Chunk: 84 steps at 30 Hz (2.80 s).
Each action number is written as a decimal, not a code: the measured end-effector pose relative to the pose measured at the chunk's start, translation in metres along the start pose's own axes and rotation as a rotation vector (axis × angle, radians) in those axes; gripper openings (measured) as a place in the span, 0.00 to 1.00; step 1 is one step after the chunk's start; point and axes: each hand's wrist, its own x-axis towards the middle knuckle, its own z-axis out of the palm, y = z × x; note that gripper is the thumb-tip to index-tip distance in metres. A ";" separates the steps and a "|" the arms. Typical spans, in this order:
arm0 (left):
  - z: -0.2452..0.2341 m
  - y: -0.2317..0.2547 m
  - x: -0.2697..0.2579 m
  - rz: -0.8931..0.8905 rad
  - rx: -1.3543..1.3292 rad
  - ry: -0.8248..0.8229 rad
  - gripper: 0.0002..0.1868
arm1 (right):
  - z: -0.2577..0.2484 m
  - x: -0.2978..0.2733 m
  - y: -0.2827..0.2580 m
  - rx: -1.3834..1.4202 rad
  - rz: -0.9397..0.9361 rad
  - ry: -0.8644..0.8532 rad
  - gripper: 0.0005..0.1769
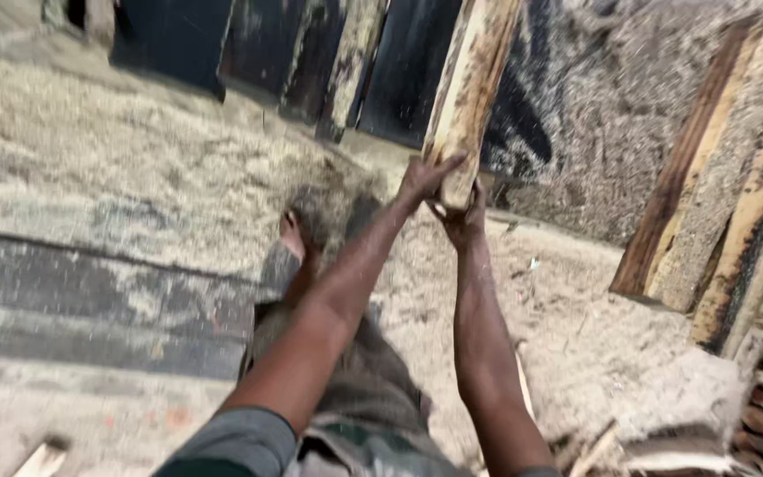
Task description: The person feeds several pieces of wood through a large powered table saw, guiding the material with their hands and clearing sawdust from the work surface.
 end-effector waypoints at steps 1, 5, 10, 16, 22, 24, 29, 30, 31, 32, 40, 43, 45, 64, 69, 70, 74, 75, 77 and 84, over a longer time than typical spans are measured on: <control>0.000 0.006 0.011 0.109 0.017 0.037 0.61 | 0.000 0.014 -0.006 0.016 -0.030 -0.060 0.47; -0.038 -0.046 -0.035 -0.146 0.055 -0.003 0.57 | -0.020 0.016 0.050 0.097 -0.030 -0.142 0.38; -0.095 -0.089 -0.110 -0.001 0.223 0.222 0.54 | -0.031 -0.007 0.133 0.124 0.074 -0.239 0.27; -0.118 -0.169 -0.212 -0.198 0.290 0.162 0.46 | -0.075 -0.075 0.195 -1.048 -0.171 -0.371 0.23; -0.105 -0.173 -0.288 0.038 -0.118 0.113 0.44 | -0.054 -0.120 0.157 -1.672 -0.013 -0.430 0.27; -0.102 -0.169 -0.311 0.114 -0.064 0.158 0.46 | -0.048 -0.149 0.149 -1.409 -0.005 -0.456 0.35; -0.089 -0.179 -0.344 0.134 -0.169 0.181 0.55 | 0.007 -0.180 0.130 -0.842 0.129 -0.196 0.68; -0.087 -0.185 -0.347 0.015 -0.136 0.203 0.50 | 0.028 -0.180 0.133 -0.897 0.052 -0.188 0.68; -0.086 -0.192 -0.352 -0.105 -0.104 0.224 0.44 | 0.046 -0.184 0.137 -0.943 -0.007 -0.179 0.68; -0.087 -0.204 -0.366 -0.049 -0.154 0.201 0.43 | 0.057 -0.200 0.147 -0.947 -0.038 -0.165 0.67; -0.124 -0.241 -0.359 -0.097 0.058 0.279 0.39 | 0.060 -0.183 0.193 -0.908 0.069 -0.132 0.64; -0.129 -0.223 -0.334 -0.075 0.169 0.343 0.38 | 0.051 -0.138 0.207 -0.989 -0.076 -0.082 0.59; -0.132 -0.199 -0.288 -0.109 0.137 0.357 0.38 | 0.057 -0.088 0.192 -1.153 -0.355 -0.082 0.55; -0.157 0.002 -0.126 0.002 1.235 0.082 0.60 | 0.134 0.028 0.049 -1.261 -0.152 0.008 0.61; -0.146 0.034 -0.056 0.546 1.160 0.150 0.69 | 0.162 0.079 0.006 -1.494 -0.130 0.060 0.79; -0.146 0.042 -0.039 0.563 1.135 0.185 0.70 | 0.177 0.092 -0.005 -1.426 -0.165 0.105 0.81; -0.137 0.063 0.006 0.526 1.044 0.124 0.68 | 0.224 0.118 -0.046 -1.172 -0.247 0.182 0.80; -0.132 0.066 0.011 0.487 0.995 0.088 0.65 | 0.226 0.117 -0.053 -1.118 -0.259 0.181 0.78; -0.146 0.090 0.055 0.601 0.916 0.113 0.62 | 0.244 0.148 -0.076 -1.010 -0.343 0.176 0.78; -0.142 0.124 0.126 0.750 0.915 0.173 0.76 | 0.223 0.212 -0.097 -1.007 -0.379 0.178 0.78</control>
